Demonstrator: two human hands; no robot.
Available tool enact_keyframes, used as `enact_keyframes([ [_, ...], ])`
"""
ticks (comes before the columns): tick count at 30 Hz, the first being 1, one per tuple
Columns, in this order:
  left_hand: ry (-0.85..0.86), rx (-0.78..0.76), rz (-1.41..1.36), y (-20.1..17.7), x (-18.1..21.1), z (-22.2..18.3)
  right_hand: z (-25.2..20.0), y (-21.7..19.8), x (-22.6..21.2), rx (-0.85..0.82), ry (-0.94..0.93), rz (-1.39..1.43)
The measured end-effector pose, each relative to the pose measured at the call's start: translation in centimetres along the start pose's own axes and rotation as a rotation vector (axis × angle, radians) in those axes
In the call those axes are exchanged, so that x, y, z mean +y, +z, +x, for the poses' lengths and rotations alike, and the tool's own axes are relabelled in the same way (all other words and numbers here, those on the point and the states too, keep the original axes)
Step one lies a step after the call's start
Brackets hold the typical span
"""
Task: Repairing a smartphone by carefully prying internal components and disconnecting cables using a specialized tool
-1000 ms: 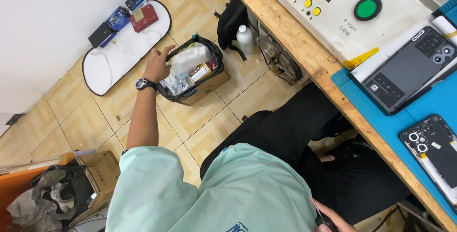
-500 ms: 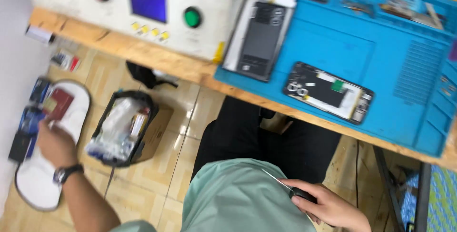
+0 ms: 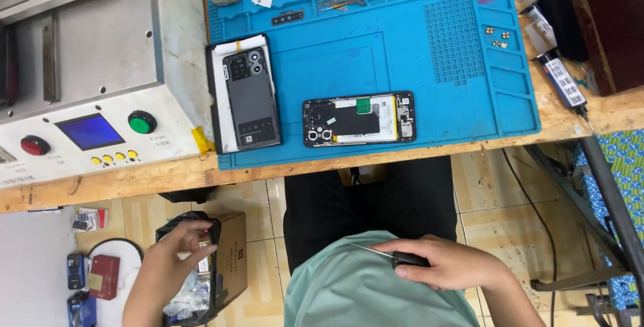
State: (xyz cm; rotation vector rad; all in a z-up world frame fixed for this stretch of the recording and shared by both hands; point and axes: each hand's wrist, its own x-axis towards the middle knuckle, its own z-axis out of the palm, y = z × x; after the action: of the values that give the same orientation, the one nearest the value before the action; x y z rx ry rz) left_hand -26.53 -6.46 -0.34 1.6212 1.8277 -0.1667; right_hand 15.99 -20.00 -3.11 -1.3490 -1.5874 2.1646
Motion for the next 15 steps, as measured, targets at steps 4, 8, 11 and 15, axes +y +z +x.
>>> enact_keyframes([
  [4, 0.751, 0.176, -0.030, -1.7, 12.3, -2.2, -0.7, 0.6, -0.3, 0.071, -0.107, 0.140],
  [8, 1.209, 0.377, 0.184, -1.4, 20.2, -0.4, -1.4, 2.7, -1.1, 0.219, -0.367, 0.552],
  [11, 1.288, 0.309, 0.306, -0.6, 23.5, 1.8, -2.3, 3.2, -3.2, 0.359, -0.326, 0.748],
  [15, 1.245, 0.135, 0.338, -0.6, 25.4, 2.9, -2.9, 2.0, -4.5, 0.529, -0.338, 0.723],
])
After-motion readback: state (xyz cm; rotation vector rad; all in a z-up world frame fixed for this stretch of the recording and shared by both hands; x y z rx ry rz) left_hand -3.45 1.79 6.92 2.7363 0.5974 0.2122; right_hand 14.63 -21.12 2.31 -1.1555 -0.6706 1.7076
